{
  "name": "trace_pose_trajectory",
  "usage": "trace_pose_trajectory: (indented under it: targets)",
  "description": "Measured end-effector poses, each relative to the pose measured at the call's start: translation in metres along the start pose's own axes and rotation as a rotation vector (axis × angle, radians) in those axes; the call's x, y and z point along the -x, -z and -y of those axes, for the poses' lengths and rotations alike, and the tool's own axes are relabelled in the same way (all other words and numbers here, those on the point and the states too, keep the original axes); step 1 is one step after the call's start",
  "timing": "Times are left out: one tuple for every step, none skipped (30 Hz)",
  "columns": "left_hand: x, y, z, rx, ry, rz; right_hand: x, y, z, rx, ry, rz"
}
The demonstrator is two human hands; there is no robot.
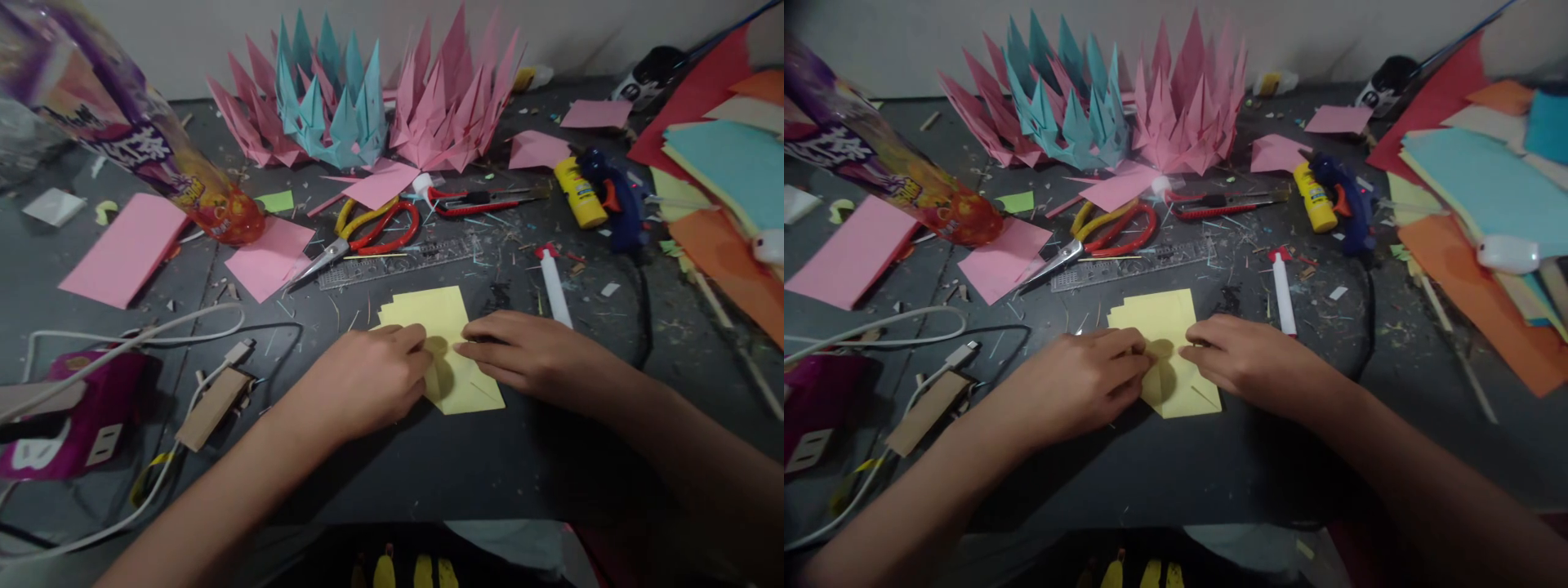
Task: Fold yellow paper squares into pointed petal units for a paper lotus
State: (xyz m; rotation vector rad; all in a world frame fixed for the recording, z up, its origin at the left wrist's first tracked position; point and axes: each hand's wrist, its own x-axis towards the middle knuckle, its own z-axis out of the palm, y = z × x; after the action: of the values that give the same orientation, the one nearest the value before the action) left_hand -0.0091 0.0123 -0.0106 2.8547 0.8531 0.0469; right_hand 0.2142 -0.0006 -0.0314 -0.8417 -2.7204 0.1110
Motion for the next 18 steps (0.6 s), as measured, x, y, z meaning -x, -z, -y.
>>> trace_pose_trajectory:
  targets:
    - [0.0007,0.0004,-0.0006,-0.011,0.018,-0.031,0.0000,-0.0003,0.0001,-0.007,0.000,-0.003]
    - [0.0011,0.0004,-0.0015,-0.022,0.033,-0.066,0.0000,-0.0005,0.0002,-0.014,-0.002,-0.003]
    - [0.0011,0.0000,-0.0026,-0.030,0.039,-0.096,0.0001,-0.0007,0.0003,-0.020,-0.007,-0.002]
    - [0.0008,-0.0007,-0.0040,-0.038,0.031,-0.120,0.0001,-0.0008,0.0005,-0.027,-0.012,0.000]
    - [0.0003,-0.0016,-0.0053,-0.040,0.016,-0.133,0.0000,-0.0008,0.0006,-0.034,-0.016,0.003]
    - [-0.0003,-0.0026,-0.0066,-0.037,0.000,-0.138,0.0000,-0.0008,0.0006,-0.040,-0.020,0.005]
    - [-0.0009,-0.0035,-0.0076,-0.028,-0.012,-0.135,0.0000,-0.0007,0.0005,-0.044,-0.022,0.001]
    - [-0.0015,-0.0043,-0.0081,-0.018,-0.013,-0.131,0.0000,-0.0006,0.0002,-0.046,-0.021,-0.006]
    - [-0.0019,-0.0050,-0.0082,-0.006,-0.008,-0.129,-0.0001,-0.0005,-0.0001,-0.048,-0.018,-0.015]
    - [-0.0023,-0.0054,-0.0079,0.004,0.003,-0.127,0.0000,-0.0003,-0.0007,-0.052,-0.017,-0.020]
    - [-0.0025,-0.0057,-0.0072,0.012,0.008,-0.124,0.0000,-0.0001,-0.0013,-0.057,-0.017,-0.021]
    - [-0.0026,-0.0059,-0.0063,0.014,0.008,-0.123,0.0000,0.0000,-0.0020,-0.065,-0.017,-0.019]
    - [-0.0026,-0.0059,-0.0054,0.013,0.006,-0.124,0.0000,0.0002,-0.0027,-0.073,-0.015,-0.017]
    - [-0.0025,-0.0058,-0.0046,0.010,0.001,-0.127,-0.0001,0.0004,-0.0034,-0.079,-0.012,-0.016]
    - [-0.0023,-0.0056,-0.0039,0.005,-0.005,-0.130,-0.0001,0.0005,-0.0040,-0.084,-0.008,-0.015]
    - [-0.0021,-0.0053,-0.0034,0.000,-0.010,-0.130,-0.0002,0.0005,-0.0045,-0.085,-0.005,-0.016]
    - [-0.0019,-0.0050,-0.0031,-0.004,-0.016,-0.129,-0.0003,0.0006,-0.0048,-0.086,-0.004,-0.016]
    - [-0.0017,-0.0045,-0.0029,-0.005,-0.020,-0.124,-0.0004,0.0006,-0.0050,-0.088,-0.006,-0.013]
